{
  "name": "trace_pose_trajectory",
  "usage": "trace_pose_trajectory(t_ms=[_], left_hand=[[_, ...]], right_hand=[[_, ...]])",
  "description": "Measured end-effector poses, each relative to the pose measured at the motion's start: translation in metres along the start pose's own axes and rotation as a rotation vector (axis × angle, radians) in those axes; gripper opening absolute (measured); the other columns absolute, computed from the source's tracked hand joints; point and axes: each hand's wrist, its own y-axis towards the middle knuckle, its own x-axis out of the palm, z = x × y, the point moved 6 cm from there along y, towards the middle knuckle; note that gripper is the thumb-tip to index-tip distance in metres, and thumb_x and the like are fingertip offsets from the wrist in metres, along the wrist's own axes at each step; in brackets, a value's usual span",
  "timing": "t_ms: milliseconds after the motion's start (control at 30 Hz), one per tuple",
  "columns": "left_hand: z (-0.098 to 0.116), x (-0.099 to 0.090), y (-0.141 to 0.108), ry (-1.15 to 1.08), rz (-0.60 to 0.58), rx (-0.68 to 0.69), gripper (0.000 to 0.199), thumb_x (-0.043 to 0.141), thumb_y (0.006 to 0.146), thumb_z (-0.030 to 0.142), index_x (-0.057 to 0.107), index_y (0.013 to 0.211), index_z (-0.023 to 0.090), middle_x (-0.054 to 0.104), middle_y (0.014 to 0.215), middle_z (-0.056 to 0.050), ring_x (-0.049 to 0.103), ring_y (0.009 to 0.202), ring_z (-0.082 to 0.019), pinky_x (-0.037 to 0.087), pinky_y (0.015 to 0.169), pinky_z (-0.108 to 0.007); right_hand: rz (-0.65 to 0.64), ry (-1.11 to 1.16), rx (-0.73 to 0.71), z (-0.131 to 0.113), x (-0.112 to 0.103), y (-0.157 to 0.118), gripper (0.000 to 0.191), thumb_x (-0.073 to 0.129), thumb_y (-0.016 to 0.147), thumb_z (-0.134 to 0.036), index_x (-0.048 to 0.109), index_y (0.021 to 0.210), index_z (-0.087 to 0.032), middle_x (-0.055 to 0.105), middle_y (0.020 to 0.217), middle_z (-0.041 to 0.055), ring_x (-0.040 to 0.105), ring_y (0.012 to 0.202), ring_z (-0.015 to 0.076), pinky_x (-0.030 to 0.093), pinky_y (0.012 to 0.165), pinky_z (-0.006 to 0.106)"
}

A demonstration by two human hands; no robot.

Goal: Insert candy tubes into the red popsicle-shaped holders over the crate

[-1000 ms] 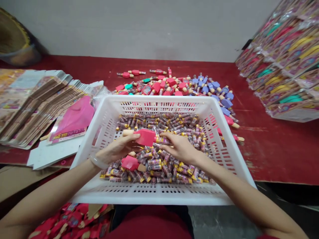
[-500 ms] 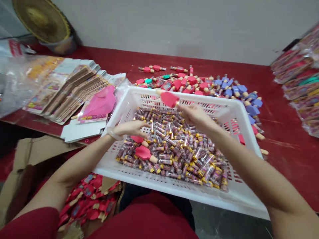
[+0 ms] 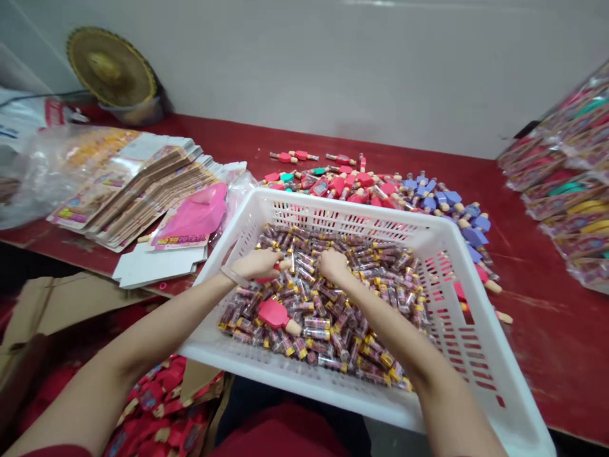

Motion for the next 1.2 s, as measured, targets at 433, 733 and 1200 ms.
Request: trace_pose_trajectory(t_ms=[433, 733, 1200], left_hand=[[0.046, 0.009, -0.010, -1.680, 0.070, -0.129, 0.051, 0.075, 0.072, 0.060, 0.063, 0.089, 0.014, 0.069, 0.082, -0.008, 0.065, 0.064, -0.017, 0.057, 0.055, -0.027], [0.062, 0.018, -0.024, -1.706, 0.156, -0.268, 0.037, 0.062, 0.086, 0.049, 0.059, 0.078, 0.014, 0.057, 0.056, -0.001, 0.052, 0.041, -0.011, 0.041, 0.036, -0.018], [0.069, 0.010, -0.035, -1.721, 0.165, -0.242, 0.048, 0.068, 0.076, 0.060, 0.051, 0.070, 0.016, 0.050, 0.052, 0.001, 0.048, 0.042, -0.011, 0.037, 0.039, -0.020]], right_hand=[[0.175, 0.179, -0.382, 0.017, -0.067, -0.115, 0.028, 0.048, 0.084, -0.028, 0.041, 0.109, -0.017, 0.055, 0.075, 0.0008, 0.053, 0.059, 0.0178, 0.037, 0.057, 0.027], [0.508, -0.323, -0.763, -0.013, -0.065, -0.144, 0.032, 0.043, 0.103, -0.035, 0.062, 0.107, -0.010, 0.069, 0.078, 0.0098, 0.063, 0.064, 0.0200, 0.038, 0.059, 0.030], [0.452, -0.367, -0.771, -0.027, -0.082, -0.158, 0.032, 0.042, 0.101, -0.028, 0.066, 0.106, -0.007, 0.067, 0.073, 0.0105, 0.060, 0.061, 0.0201, 0.035, 0.057, 0.032]])
